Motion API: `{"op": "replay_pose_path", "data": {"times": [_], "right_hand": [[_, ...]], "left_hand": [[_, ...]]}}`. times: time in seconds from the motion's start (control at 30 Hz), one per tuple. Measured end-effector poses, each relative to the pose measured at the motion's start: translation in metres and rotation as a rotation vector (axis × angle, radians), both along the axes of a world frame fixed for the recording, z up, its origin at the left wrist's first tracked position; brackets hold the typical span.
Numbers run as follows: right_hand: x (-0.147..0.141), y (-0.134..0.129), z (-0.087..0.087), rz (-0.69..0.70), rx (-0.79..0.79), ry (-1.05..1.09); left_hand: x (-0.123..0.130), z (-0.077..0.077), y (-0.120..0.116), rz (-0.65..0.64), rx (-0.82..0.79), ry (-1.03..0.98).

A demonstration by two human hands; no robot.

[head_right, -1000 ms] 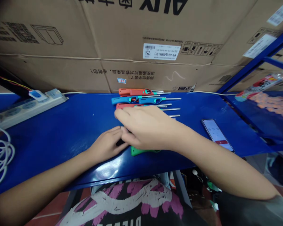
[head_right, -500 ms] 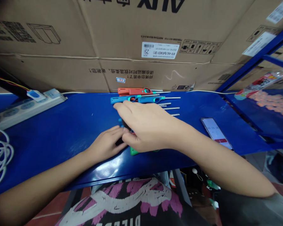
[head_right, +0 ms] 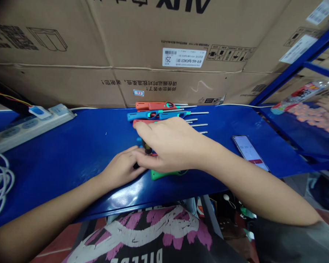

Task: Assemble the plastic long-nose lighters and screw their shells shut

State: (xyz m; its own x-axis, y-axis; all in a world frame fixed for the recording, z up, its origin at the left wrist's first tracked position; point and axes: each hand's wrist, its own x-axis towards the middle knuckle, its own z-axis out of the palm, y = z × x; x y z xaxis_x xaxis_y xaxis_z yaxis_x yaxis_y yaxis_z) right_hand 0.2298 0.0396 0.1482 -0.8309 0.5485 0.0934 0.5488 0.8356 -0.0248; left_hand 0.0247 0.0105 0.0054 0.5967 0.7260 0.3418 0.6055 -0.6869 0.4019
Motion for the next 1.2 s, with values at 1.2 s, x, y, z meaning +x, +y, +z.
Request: {"op": "replay_pose_path", "data": {"times": [1.2], "right_hand": [[0.044,-0.010,0.013,-0.169,0.035,0.557]], "left_hand": [[0.000,0.006,0.001,0.009,-0.185,-0.090]]}}
